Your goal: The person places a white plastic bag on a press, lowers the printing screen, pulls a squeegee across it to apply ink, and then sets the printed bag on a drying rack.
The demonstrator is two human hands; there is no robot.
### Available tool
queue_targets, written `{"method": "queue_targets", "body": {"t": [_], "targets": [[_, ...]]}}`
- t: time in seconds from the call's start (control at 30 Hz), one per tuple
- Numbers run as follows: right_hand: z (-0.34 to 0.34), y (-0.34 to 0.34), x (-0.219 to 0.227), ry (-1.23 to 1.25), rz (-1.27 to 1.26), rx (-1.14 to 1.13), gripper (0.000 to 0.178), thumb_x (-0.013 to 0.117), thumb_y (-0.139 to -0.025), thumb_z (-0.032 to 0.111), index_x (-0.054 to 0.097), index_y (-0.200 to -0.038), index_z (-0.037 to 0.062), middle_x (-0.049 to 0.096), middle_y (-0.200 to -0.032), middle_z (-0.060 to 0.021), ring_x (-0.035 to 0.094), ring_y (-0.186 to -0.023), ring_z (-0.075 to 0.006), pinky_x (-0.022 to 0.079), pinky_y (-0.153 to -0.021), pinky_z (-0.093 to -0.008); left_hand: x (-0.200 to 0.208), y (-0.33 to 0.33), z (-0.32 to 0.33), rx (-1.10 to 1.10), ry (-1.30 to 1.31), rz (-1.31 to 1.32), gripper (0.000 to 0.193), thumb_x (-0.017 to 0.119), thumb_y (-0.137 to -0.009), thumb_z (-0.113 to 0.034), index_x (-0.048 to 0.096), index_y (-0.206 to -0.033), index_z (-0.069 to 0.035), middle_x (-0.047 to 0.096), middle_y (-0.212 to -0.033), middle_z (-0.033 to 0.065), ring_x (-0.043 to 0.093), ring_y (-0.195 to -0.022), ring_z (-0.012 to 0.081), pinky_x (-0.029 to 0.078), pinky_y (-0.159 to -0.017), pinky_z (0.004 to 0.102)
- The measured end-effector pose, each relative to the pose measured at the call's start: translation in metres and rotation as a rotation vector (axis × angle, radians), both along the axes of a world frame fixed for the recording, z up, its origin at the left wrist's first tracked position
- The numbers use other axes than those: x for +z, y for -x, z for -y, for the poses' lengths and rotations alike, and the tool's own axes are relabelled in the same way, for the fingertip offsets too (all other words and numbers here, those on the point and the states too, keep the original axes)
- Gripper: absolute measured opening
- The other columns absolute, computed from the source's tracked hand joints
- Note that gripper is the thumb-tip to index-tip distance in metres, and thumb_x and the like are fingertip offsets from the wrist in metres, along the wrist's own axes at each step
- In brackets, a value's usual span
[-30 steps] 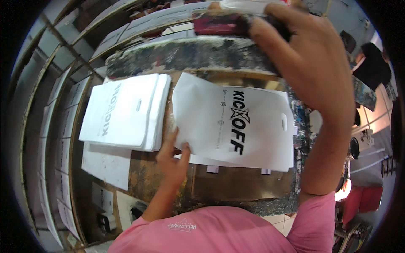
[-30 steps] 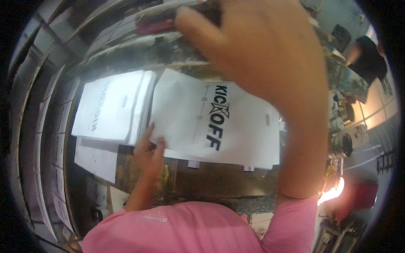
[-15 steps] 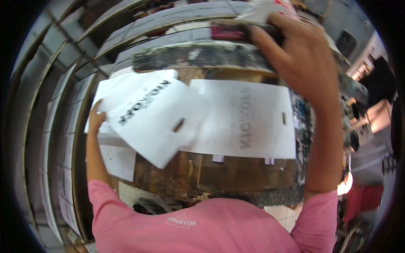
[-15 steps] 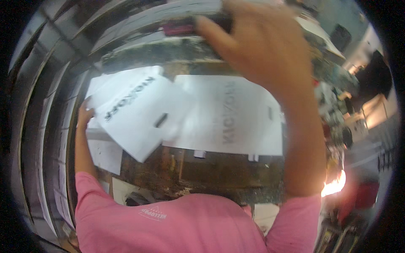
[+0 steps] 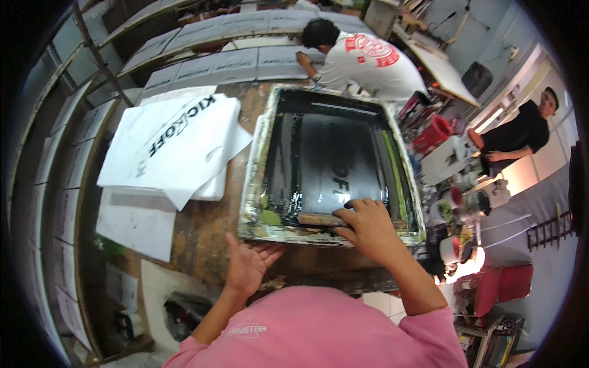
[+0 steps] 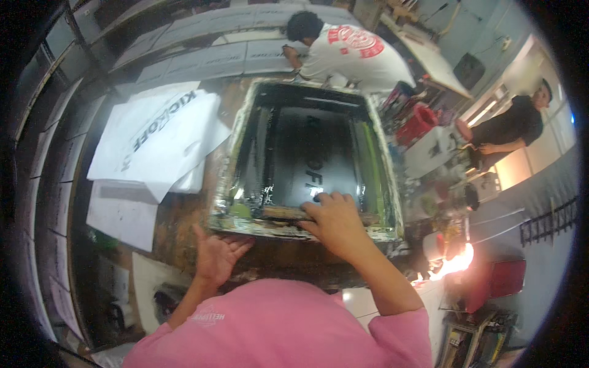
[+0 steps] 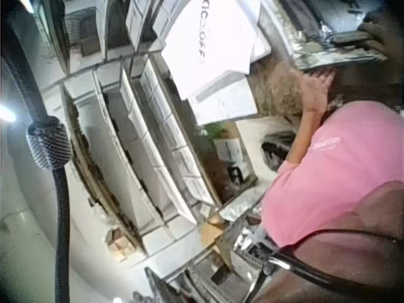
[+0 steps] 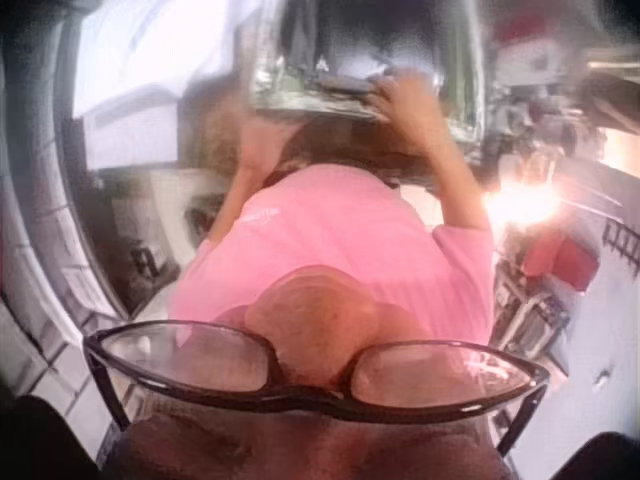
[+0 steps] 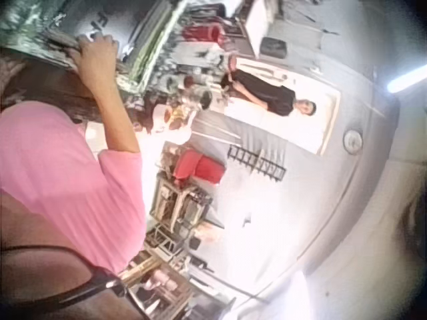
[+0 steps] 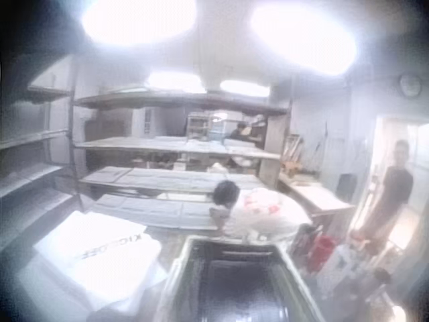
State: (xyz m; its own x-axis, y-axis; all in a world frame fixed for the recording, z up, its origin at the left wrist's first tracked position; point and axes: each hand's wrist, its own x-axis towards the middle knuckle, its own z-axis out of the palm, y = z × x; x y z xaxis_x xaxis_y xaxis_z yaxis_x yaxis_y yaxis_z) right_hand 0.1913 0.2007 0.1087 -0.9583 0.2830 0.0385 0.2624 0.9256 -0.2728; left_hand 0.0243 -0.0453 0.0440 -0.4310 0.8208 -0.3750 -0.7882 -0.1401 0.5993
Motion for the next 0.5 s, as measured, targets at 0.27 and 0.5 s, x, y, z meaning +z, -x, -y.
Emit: {"method": "queue_targets", "body": {"t": [0.27,0.5], "targets": [[0.024,0.029,-0.088,0.045,-0.052,0.083,0.044,0.077,-0.081,0.039,0.068,-0.113,0.0106,0.063,-0.097,-0.0109,0.062,-0.093,-0.0324,0.054,-0.077,-0.0434,-0.068,-0.003,0.029,0.173,0.307,-0.007,0.105,0.036,-0.091,-0.084,0.033,-0.151,0.001,0.046,-0.146,0.0268,0.05,-0.133,0.0397,0.041,-0.114,0.0514],[-0.061,0.08,-0.119,-0.18,-0.175,-0.026,0.04,0.079,-0.079,0.032,0.066,-0.109,0.0091,0.061,-0.1,-0.0098,0.061,-0.094,-0.0303,0.054,-0.074,-0.0433,-0.112,-0.003,0.021,-0.024,0.22,0.025,0.114,0.033,-0.088,-0.088,0.016,-0.157,0.002,0.028,-0.158,0.0293,0.037,-0.143,0.0445,0.036,-0.116,0.06]]}}
